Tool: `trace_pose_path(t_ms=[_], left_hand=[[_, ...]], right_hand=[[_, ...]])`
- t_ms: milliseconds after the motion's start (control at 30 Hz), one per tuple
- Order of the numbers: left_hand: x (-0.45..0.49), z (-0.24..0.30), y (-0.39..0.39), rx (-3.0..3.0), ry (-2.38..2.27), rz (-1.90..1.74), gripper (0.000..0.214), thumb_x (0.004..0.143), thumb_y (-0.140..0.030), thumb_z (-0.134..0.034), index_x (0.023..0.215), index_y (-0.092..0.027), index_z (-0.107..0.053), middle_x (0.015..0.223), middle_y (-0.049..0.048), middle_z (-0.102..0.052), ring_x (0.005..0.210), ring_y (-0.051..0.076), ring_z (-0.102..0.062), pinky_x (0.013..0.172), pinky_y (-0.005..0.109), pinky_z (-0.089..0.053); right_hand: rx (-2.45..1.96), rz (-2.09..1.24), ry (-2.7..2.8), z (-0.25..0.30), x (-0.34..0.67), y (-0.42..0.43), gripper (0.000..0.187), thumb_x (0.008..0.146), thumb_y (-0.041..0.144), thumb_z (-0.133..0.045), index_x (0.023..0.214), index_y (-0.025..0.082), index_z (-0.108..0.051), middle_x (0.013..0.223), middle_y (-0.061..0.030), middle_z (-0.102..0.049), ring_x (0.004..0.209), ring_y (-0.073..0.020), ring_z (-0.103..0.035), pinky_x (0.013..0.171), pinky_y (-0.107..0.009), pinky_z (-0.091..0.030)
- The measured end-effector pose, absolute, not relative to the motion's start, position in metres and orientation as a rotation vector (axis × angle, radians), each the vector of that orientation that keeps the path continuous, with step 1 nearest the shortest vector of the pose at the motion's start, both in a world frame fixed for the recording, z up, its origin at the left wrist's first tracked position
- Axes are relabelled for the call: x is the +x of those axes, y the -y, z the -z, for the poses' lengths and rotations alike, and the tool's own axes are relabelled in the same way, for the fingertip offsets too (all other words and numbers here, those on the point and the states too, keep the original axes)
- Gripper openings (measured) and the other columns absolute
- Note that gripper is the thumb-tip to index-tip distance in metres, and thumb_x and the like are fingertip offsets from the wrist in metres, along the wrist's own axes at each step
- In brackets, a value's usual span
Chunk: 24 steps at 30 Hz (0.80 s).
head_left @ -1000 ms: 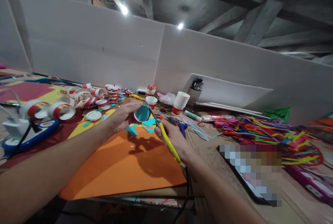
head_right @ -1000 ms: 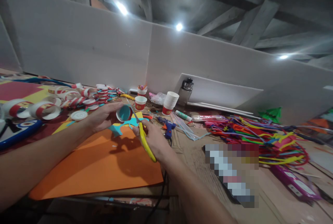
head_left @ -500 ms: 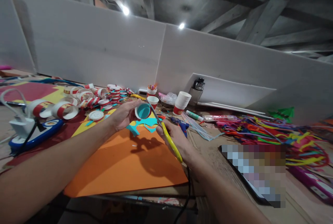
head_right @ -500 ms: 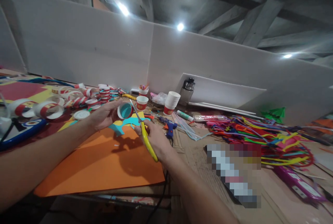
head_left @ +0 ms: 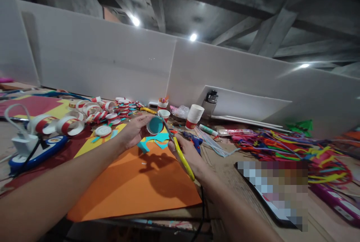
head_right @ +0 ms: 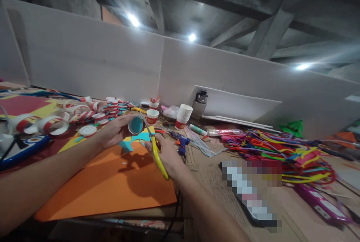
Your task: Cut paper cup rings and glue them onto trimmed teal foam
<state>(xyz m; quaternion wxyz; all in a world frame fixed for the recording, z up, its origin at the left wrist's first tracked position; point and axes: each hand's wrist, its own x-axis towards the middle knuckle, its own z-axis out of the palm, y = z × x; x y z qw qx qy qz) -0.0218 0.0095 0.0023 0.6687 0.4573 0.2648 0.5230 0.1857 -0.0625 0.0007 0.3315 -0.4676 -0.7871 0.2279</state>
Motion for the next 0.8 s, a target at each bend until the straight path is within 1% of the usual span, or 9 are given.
trace_pose_path(t_ms=[133, 267, 367, 467, 567, 667, 800], left_hand=[[-0.0211, -0.0021, -0.0091, 1.051, -0.574, -1.17, 0.026, 0.087, -0.029, -0.06, 0.105, -0.012, -0.068, 0.112, 0.0139, -0.066, 0.085, 0.017, -0.063, 0.069, 0.027, -0.054], [-0.0218, -0.0013, -0.0101, 1.039, -0.584, -1.169, 0.024, 0.086, -0.029, -0.062, 0.102, -0.012, -0.068, 0.106, 0.0121, -0.067, 0.082, 0.016, -0.063, 0.068, 0.027, -0.054], [-0.0217, -0.0005, -0.01, 1.04, -0.574, -1.171, 0.024, 0.086, -0.029, -0.062, 0.101, -0.012, -0.068, 0.103, 0.0118, -0.067, 0.082, 0.017, -0.063, 0.068, 0.028, -0.055], [-0.0208, -0.0014, -0.008, 1.037, -0.555, -1.169, 0.026, 0.085, -0.031, -0.061, 0.103, -0.013, -0.068, 0.108, 0.0132, -0.067, 0.085, 0.019, -0.064, 0.071, 0.032, -0.056], [-0.02, -0.0034, -0.0058, 1.032, -0.556, -1.183, 0.027, 0.086, -0.03, -0.061, 0.105, -0.013, -0.069, 0.108, 0.0125, -0.067, 0.083, 0.017, -0.063, 0.068, 0.029, -0.056], [-0.0202, -0.0037, -0.006, 1.031, -0.568, -1.191, 0.025, 0.086, -0.029, -0.061, 0.102, -0.013, -0.069, 0.101, 0.0105, -0.068, 0.078, 0.015, -0.063, 0.066, 0.027, -0.056], [-0.0212, -0.0005, -0.0093, 1.036, -0.57, -1.172, 0.024, 0.085, -0.03, -0.063, 0.101, -0.013, -0.07, 0.096, 0.0094, -0.069, 0.075, 0.013, -0.062, 0.067, 0.026, -0.055]], right_hand=[[-1.198, -0.616, 2.054, -0.0009, 0.1852, 0.0632, 0.029, 0.091, 0.048, -0.049, 0.083, 0.021, -0.046, 0.075, 0.0024, -0.047, 0.068, -0.0131, -0.043, 0.064, -0.025, -0.034], [-1.209, -0.596, 2.055, -0.001, 0.1852, 0.0627, 0.031, 0.09, 0.05, -0.049, 0.08, 0.021, -0.044, 0.072, 0.0031, -0.045, 0.066, -0.0129, -0.042, 0.063, -0.025, -0.033], [-1.202, -0.576, 2.064, -0.001, 0.1854, 0.0626, 0.032, 0.092, 0.052, -0.046, 0.083, 0.021, -0.047, 0.073, 0.0027, -0.046, 0.067, -0.013, -0.042, 0.064, -0.026, -0.034], [-1.18, -0.561, 2.073, -0.0006, 0.186, 0.0626, 0.032, 0.094, 0.051, -0.041, 0.087, 0.021, -0.049, 0.076, 0.0019, -0.049, 0.07, -0.0133, -0.044, 0.066, -0.026, -0.036], [-1.168, -0.568, 2.078, -0.0006, 0.1864, 0.0624, 0.031, 0.094, 0.05, -0.041, 0.087, 0.021, -0.048, 0.082, 0.0006, -0.053, 0.074, -0.014, -0.047, 0.068, -0.026, -0.037], [-1.162, -0.567, 2.079, -0.0011, 0.1862, 0.0623, 0.03, 0.094, 0.049, -0.041, 0.086, 0.021, -0.047, 0.086, -0.0004, -0.054, 0.076, -0.0148, -0.048, 0.068, -0.026, -0.038], [-1.149, -0.57, 2.08, -0.0018, 0.1861, 0.0625, 0.028, 0.095, 0.047, -0.042, 0.084, 0.021, -0.046, 0.086, -0.0002, -0.055, 0.077, -0.0149, -0.048, 0.069, -0.026, -0.037]])
